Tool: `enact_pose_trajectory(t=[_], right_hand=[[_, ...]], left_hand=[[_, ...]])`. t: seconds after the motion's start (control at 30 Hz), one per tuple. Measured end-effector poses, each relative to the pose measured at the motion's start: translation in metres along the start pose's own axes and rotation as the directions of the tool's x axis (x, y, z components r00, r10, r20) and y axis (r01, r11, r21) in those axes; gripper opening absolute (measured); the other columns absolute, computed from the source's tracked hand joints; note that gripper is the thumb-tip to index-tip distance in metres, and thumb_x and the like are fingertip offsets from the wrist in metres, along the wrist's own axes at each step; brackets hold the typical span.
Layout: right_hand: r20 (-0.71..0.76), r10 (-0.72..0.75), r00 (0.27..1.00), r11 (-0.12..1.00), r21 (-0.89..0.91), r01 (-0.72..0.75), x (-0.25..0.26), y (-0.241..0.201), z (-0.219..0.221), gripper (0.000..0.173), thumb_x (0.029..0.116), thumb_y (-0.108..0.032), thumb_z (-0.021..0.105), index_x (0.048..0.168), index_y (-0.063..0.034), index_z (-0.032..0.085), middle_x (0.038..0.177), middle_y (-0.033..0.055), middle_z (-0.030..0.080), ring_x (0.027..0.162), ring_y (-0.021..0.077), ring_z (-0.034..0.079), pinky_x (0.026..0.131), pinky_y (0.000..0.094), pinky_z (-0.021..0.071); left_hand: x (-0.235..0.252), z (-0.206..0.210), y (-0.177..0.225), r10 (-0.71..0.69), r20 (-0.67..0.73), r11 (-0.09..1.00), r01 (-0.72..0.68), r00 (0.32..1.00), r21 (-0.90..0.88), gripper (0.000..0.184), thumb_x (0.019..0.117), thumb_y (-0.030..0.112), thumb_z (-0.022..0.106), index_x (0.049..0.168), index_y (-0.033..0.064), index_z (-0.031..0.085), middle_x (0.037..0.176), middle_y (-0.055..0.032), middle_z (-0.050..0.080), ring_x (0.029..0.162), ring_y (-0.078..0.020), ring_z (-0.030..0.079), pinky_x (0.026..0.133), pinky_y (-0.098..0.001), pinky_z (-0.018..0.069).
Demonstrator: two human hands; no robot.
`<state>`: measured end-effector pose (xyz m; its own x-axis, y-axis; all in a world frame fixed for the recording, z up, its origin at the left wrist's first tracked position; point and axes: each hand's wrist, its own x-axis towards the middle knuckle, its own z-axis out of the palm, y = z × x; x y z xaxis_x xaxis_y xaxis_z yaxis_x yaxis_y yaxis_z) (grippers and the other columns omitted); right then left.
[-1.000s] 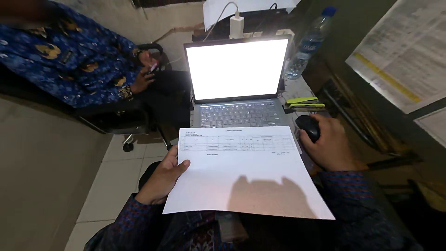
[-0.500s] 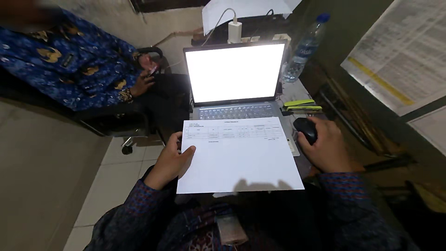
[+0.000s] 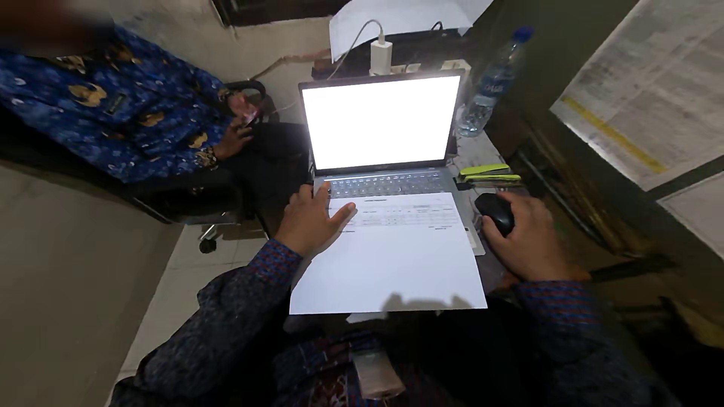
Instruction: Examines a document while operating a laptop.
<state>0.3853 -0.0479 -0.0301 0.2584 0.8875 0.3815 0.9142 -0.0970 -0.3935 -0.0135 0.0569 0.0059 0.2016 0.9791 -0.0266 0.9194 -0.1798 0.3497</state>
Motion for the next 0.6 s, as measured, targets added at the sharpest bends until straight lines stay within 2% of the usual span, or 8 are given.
enact_pose_trajectory(t=[0.2, 0.33, 0.47, 0.6], right_hand=[[-0.012, -0.012, 1.000, 1.000, -0.016, 0.012, 0.001, 0.002, 0.002, 0.062, 0.0923, -0.047, 0.060, 0.141, -0.0096, 0.058, 0.132, 0.0262, 0.060, 0.119, 0.0483, 0.059, 0.095, 0.0677, 0.0486], [-0.008, -0.007, 1.000, 1.000, -0.003, 0.007, 0.001, 0.001, 0.001, 0.062, 0.0919, -0.047, 0.061, 0.141, -0.0097, 0.058, 0.132, 0.0257, 0.060, 0.119, 0.0475, 0.059, 0.095, 0.0675, 0.0488], [-0.017, -0.003, 1.000, 1.000, -0.008, 0.003, 0.000, 0.003, 0.002, 0.062, 0.0917, -0.049, 0.060, 0.141, -0.0106, 0.058, 0.132, 0.0254, 0.060, 0.119, 0.0468, 0.059, 0.095, 0.0675, 0.0492], [-0.019, -0.009, 1.000, 1.000, -0.012, 0.009, -0.001, 0.002, 0.003, 0.062, 0.0924, -0.049, 0.059, 0.142, -0.0109, 0.057, 0.133, 0.0255, 0.059, 0.120, 0.0472, 0.059, 0.096, 0.0673, 0.0485]], left_hand=[[0.004, -0.004, 0.006, -0.022, 0.002, 0.999, 0.022, 1.000, 0.044, 0.095, 0.0873, 0.086, 0.042, 0.152, 0.0163, 0.050, 0.143, -0.0234, 0.051, 0.124, -0.0446, 0.054, 0.095, -0.0653, 0.0469], [0.009, -0.002, 0.000, -0.026, 0.001, 1.000, 0.026, 1.000, 0.000, 0.094, 0.0864, 0.086, 0.044, 0.151, 0.0182, 0.049, 0.141, -0.0238, 0.050, 0.119, -0.0440, 0.057, 0.092, -0.0648, 0.0502], [0.004, -0.004, -0.011, 0.001, 0.026, 0.992, 0.002, 1.000, -0.123, 0.091, 0.0889, 0.079, 0.052, 0.158, 0.0213, 0.039, 0.145, -0.0221, 0.048, 0.119, -0.0408, 0.059, 0.095, -0.0625, 0.0521], [-0.012, -0.004, -0.024, 0.002, -0.002, 0.961, -0.002, 1.000, -0.276, 0.088, 0.0918, 0.069, 0.060, 0.162, 0.0247, 0.030, 0.147, -0.0215, 0.049, 0.127, -0.0365, 0.057, 0.102, -0.0599, 0.0498]])
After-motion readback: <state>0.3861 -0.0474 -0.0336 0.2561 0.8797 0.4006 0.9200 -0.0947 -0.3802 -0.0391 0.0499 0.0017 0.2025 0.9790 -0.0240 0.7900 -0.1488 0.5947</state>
